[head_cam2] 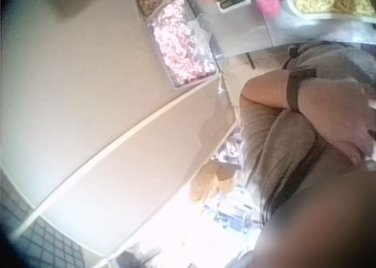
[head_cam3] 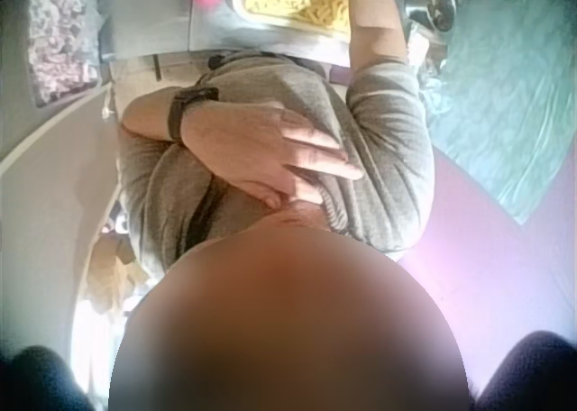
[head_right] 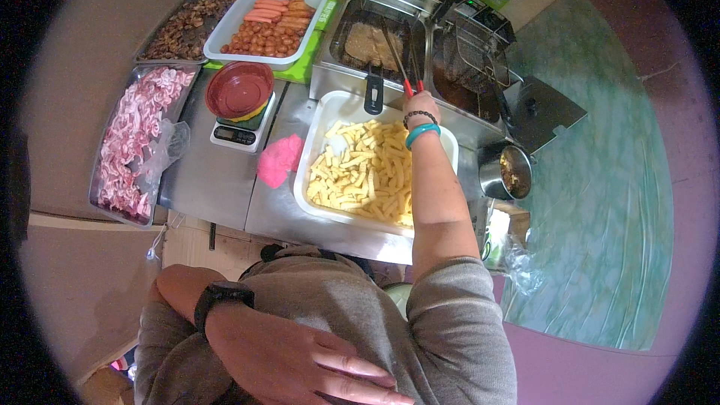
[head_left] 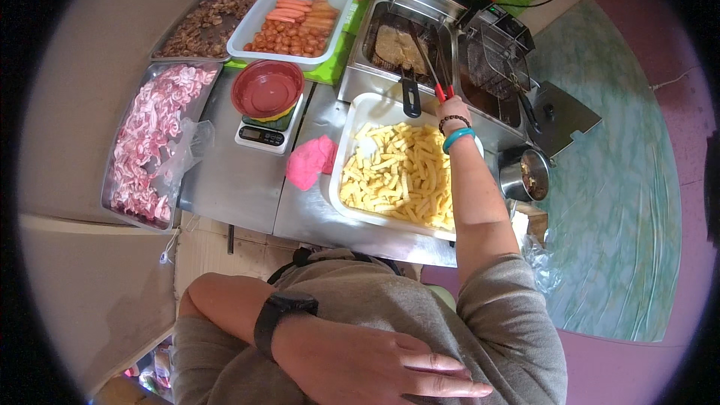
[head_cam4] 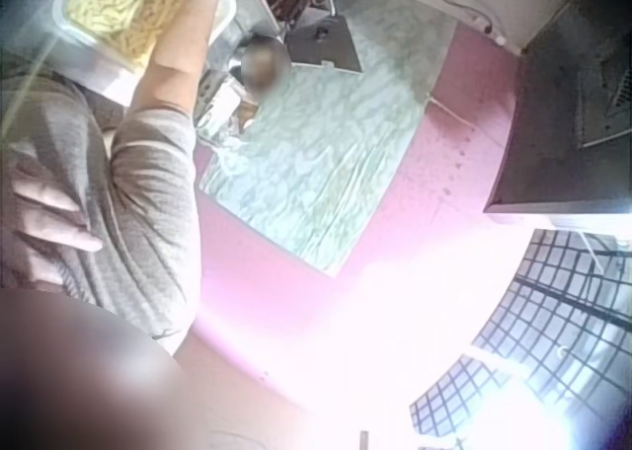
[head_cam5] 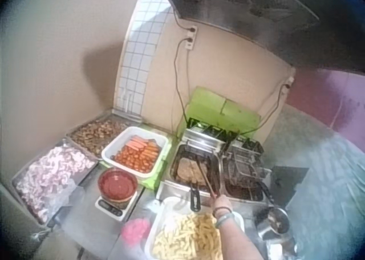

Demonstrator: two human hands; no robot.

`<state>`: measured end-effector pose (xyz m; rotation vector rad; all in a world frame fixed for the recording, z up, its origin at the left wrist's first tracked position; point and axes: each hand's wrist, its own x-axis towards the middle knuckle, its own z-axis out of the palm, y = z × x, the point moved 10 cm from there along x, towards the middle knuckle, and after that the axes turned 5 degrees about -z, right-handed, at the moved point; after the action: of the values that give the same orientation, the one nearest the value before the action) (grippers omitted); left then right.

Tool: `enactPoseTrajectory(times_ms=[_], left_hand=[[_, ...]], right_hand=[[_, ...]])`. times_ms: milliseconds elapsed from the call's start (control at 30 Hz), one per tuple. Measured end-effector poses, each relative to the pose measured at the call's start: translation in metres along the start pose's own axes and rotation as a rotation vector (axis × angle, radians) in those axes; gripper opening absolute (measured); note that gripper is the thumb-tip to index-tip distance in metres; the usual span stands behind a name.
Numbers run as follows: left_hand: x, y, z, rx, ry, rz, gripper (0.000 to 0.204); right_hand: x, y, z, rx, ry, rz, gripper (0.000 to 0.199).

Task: The person fries meat and fries in a deep fryer, then assembles a food order by placing lettuce and the fried items into a paper cone. They add a powdered seasoning and fold the cone to complete the order.

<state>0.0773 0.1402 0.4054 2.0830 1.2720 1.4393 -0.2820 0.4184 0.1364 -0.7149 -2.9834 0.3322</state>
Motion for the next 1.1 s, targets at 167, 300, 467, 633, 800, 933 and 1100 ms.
enactPoseTrajectory(times_ms=[167,300,467,633,800,933,1100], left_hand=[[-0.001,0.0,0.002,-0.033,-0.017,0.016,0.031],[-0.004,-0.001,0.001,-0.054,-0.023,0.046,0.027],[-0.005,0.001,-0.004,-0.077,0.014,0.066,0.027],[-0.007,0.0,-0.001,-0.001,0.06,0.069,0.032],[-0.004,-0.006,0.012,-0.023,-0.139,-0.041,0.033],[-0.007,-0.001,-0.001,-0.025,-0.004,0.041,0.031],[-0.008,0.001,-0.004,0.009,0.011,0.072,0.031]], right_hand=[[0.0,0.001,0.0,-0.02,-0.047,0.02,0.044],[-0.006,-0.004,-0.005,-0.054,-0.06,0.001,0.045],[-0.006,-0.002,-0.003,-0.059,-0.053,0.035,0.044],[-0.004,-0.001,-0.003,-0.054,-0.05,0.024,0.042],[0.005,0.005,0.007,-0.06,-0.039,0.009,0.044],[-0.002,-0.001,-0.001,-0.064,-0.062,0.018,0.043],[0.004,0.002,0.005,-0.059,-0.05,0.033,0.043]])
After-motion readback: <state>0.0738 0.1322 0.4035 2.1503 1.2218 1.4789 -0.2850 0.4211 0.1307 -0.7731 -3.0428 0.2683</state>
